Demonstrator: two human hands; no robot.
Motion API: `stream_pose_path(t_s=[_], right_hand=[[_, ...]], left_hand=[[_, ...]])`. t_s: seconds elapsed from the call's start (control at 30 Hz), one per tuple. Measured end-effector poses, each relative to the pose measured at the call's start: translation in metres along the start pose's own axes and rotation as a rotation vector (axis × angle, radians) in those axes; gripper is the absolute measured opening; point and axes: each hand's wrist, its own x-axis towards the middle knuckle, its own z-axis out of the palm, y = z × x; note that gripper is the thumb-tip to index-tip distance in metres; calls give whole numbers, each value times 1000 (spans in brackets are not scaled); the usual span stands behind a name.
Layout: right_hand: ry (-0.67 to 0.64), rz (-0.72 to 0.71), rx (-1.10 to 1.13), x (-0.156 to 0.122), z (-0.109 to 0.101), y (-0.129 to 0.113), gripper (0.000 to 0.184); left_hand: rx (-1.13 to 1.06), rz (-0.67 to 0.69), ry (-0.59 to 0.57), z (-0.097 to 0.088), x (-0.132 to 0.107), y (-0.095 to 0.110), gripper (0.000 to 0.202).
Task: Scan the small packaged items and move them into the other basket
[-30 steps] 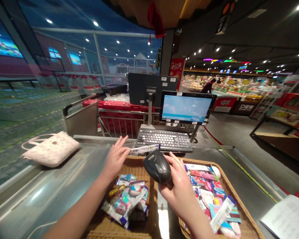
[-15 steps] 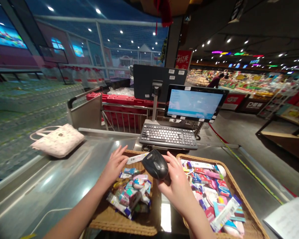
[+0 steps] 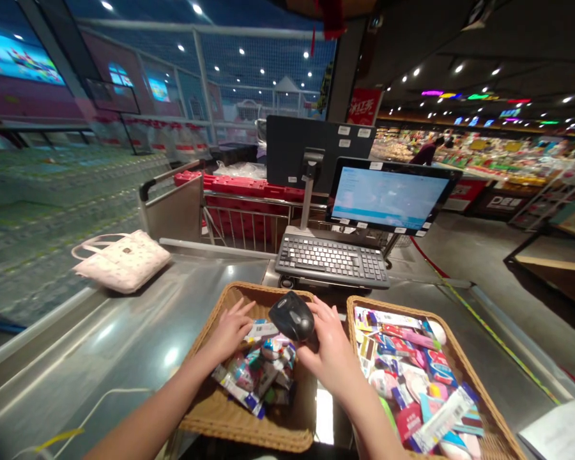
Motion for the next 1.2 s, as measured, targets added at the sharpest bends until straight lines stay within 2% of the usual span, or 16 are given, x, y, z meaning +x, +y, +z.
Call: stream_pose_path(t_s=[0.13, 0.27, 0.37, 0.5, 0.67, 0.8, 0.9, 0.97, 1.07, 1.2], right_hand=[[-51, 8, 23, 1, 8, -2, 40], [-103, 10, 56, 1, 14, -3, 38], [-92, 11, 82, -2, 13, -3, 41], [-15, 11, 142, -11, 2, -3, 48], [124, 18, 143, -32, -29, -4, 49], [216, 68, 46, -56, -63, 3, 44], [319, 114, -40, -76, -90, 15, 31], [379, 154, -103, -90, -106, 25, 29], [433, 197, -167, -109, -125, 38, 25], [464, 239, -202, -128, -140, 50, 25]], left_hand=[[98, -42, -75, 16, 0, -9, 28], [149, -81, -72, 19, -3, -15, 28], [184, -71, -12, 11, -6, -9, 33], [188, 37, 103, -1, -5, 10, 31], [87, 208, 126, -6, 7, 53, 35], [5, 361, 116, -7, 21, 104, 35], [-24, 472, 71, -1, 28, 146, 34], [-22, 543, 23, 10, 31, 171, 35], [10, 649, -42, 36, 32, 204, 44], [103, 764, -125, 76, 34, 234, 54]])
